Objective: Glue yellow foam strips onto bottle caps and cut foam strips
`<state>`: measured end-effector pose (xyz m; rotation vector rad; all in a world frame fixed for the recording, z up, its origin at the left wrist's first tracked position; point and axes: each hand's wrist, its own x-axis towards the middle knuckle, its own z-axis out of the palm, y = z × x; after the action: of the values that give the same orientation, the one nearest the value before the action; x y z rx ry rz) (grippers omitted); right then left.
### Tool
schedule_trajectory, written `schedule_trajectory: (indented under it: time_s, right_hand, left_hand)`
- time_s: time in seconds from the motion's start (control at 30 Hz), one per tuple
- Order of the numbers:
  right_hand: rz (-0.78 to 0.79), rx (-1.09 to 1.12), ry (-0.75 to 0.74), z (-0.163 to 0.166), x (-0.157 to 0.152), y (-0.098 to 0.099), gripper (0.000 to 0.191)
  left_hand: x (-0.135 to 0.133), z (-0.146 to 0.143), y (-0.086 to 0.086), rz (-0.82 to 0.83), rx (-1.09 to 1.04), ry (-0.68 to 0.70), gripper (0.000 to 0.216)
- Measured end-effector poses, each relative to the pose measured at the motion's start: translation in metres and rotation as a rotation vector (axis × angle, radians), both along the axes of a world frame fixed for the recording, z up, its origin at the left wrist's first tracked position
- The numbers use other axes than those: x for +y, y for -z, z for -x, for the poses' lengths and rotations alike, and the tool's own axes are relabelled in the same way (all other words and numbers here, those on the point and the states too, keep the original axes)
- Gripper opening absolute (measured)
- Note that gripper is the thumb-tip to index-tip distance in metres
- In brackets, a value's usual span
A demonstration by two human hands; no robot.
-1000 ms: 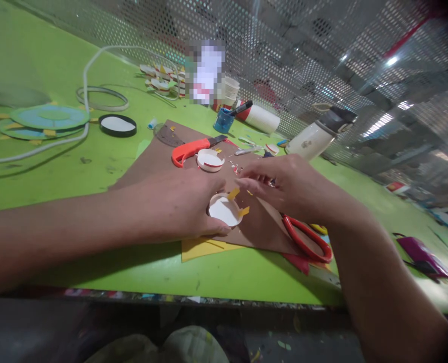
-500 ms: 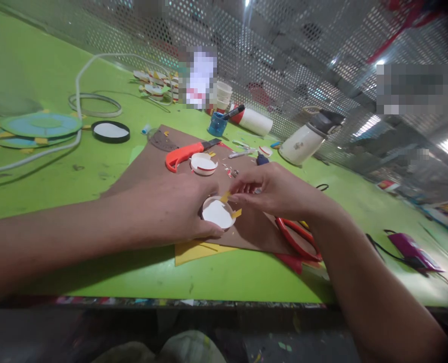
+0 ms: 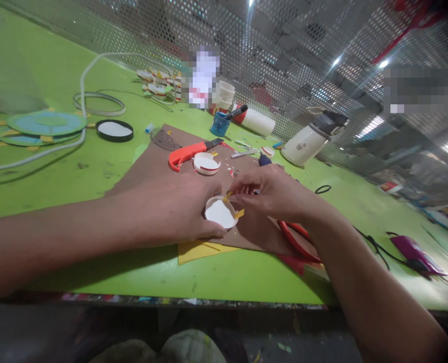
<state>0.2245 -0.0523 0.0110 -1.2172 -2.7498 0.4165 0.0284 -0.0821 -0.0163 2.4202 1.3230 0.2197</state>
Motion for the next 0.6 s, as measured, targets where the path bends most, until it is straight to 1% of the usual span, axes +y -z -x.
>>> schedule_trajectory:
  time_s: [0.23,0.43,0.6]
  right_hand:
    - [-0.021,0.042,-0.027,0.001,0.001,0.003,0.011]
    - [-0.043,0.082,-0.006,-0.002,0.001,0.008,0.011]
    - [-0.041,0.111,0.005,-0.004,0.0,0.012,0.012]
  left_hand:
    - [0.0,0.0,-0.001,0.013,0.022,-0.007,0.031]
    - [0.0,-0.001,-0.002,0.013,0.02,-0.007,0.028]
    - [0.001,-0.001,0.002,-0.002,0.026,-0.009,0.027]
